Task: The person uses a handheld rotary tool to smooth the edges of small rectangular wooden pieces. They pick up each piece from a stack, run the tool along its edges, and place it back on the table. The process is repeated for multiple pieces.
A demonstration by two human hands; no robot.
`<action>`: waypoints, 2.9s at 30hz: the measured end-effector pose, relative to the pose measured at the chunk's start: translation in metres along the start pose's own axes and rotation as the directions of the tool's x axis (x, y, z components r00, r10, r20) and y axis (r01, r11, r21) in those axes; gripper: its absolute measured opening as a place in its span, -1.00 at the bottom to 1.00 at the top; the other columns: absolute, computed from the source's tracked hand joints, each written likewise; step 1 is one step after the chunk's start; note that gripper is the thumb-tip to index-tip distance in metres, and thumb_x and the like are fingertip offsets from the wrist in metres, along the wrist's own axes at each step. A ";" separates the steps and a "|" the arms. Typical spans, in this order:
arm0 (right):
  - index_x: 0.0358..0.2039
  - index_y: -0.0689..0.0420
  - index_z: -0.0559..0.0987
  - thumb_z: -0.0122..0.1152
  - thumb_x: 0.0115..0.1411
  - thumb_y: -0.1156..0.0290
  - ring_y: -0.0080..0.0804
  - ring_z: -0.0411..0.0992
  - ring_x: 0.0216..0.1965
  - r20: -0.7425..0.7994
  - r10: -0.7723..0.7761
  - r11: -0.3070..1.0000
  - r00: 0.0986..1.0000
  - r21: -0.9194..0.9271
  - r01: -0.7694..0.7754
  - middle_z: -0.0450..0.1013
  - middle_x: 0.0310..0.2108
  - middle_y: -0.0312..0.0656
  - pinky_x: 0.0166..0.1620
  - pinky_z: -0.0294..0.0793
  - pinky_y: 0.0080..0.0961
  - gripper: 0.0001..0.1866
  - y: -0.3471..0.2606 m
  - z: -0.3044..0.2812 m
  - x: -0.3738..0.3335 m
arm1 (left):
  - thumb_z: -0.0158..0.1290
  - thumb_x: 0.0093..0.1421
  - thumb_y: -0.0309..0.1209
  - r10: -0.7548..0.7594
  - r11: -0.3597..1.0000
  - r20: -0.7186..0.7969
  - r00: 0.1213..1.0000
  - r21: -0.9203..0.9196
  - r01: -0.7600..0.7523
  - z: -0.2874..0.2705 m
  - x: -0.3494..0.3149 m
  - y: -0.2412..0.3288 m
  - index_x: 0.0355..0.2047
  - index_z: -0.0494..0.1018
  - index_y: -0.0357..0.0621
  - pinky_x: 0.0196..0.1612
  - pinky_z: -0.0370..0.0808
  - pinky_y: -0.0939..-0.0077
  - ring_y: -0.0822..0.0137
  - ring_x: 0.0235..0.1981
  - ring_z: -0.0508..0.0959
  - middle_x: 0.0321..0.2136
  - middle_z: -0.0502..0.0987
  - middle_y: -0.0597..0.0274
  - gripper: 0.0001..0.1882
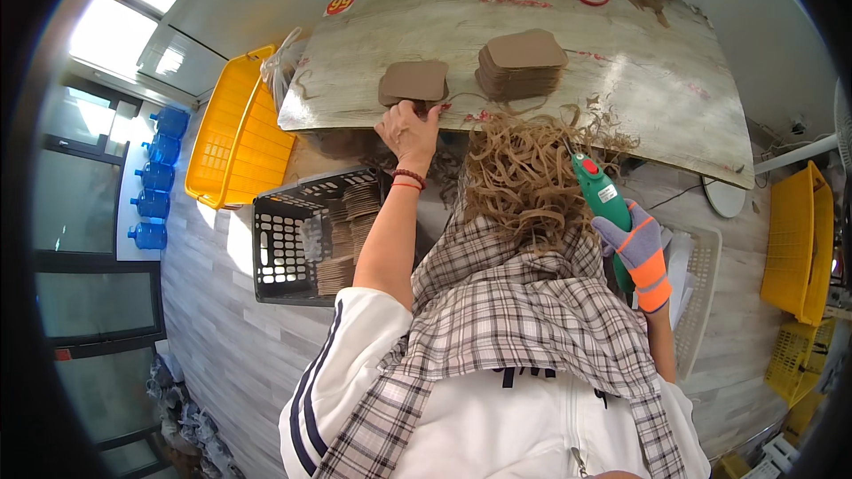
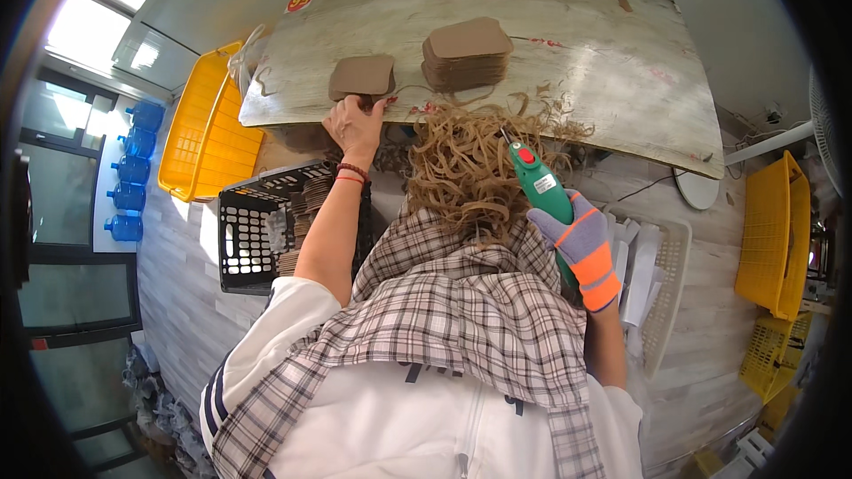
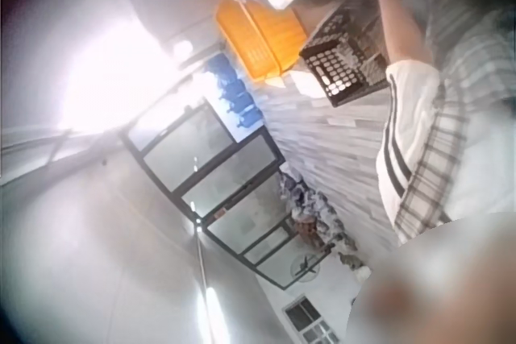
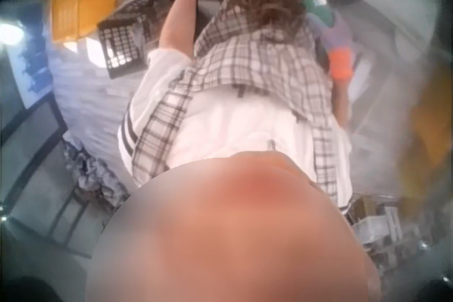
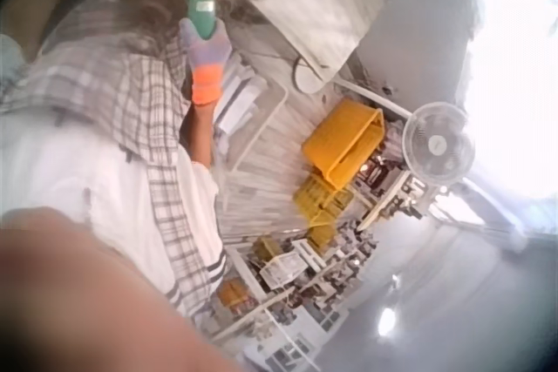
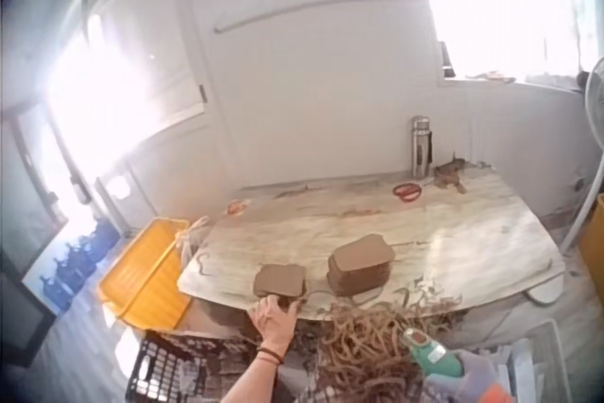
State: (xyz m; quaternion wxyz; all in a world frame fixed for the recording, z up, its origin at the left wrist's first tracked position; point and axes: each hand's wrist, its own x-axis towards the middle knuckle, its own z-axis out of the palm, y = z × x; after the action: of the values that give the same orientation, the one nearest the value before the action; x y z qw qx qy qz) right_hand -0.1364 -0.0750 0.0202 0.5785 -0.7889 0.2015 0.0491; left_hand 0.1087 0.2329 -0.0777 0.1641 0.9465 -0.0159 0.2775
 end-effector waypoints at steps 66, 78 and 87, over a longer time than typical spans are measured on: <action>-0.19 0.28 0.50 0.43 -0.01 0.19 -0.61 0.43 -0.56 -0.211 0.001 0.999 0.978 -0.049 -0.011 0.51 -0.53 -0.22 -0.48 0.41 -0.61 -0.50 0.019 -0.012 -0.011 | 0.34 -0.15 -0.29 0.445 0.838 0.260 0.857 -0.458 -0.297 0.010 0.103 0.132 -0.18 0.36 -0.16 0.10 0.18 0.11 0.03 0.05 0.27 -0.12 0.38 0.09 -0.45; -0.20 0.27 0.52 0.44 -0.02 0.16 -0.65 0.40 -0.53 -0.224 -0.091 0.995 0.970 0.007 0.095 0.50 -0.54 -0.25 -0.45 0.41 -0.61 -0.50 -0.015 -0.011 -0.010 | 0.05 0.17 -0.68 0.158 -0.482 0.560 0.813 -0.675 0.559 -0.071 0.048 0.158 -0.04 0.29 -0.30 0.09 0.45 0.33 0.21 -0.04 0.47 -0.06 0.45 0.11 -0.65; -0.22 0.27 0.51 0.44 0.00 0.22 -0.72 0.34 -0.62 -0.188 -0.106 0.971 0.976 0.192 0.142 0.45 -0.58 -0.34 -0.55 0.34 -0.69 -0.54 -0.052 -0.001 -0.013 | 0.00 0.18 -0.72 0.104 -0.850 0.622 0.776 -0.350 0.394 -0.084 0.002 0.199 0.02 0.28 -0.22 0.13 0.44 0.26 0.18 0.01 0.45 -0.02 0.42 0.14 -0.60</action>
State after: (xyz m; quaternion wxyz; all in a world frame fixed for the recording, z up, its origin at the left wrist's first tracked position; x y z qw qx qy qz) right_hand -0.1285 -0.0598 0.0714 0.6381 -0.7377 0.2062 -0.0785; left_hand 0.0428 0.0717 0.0504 0.9847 0.1177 0.0095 -0.1281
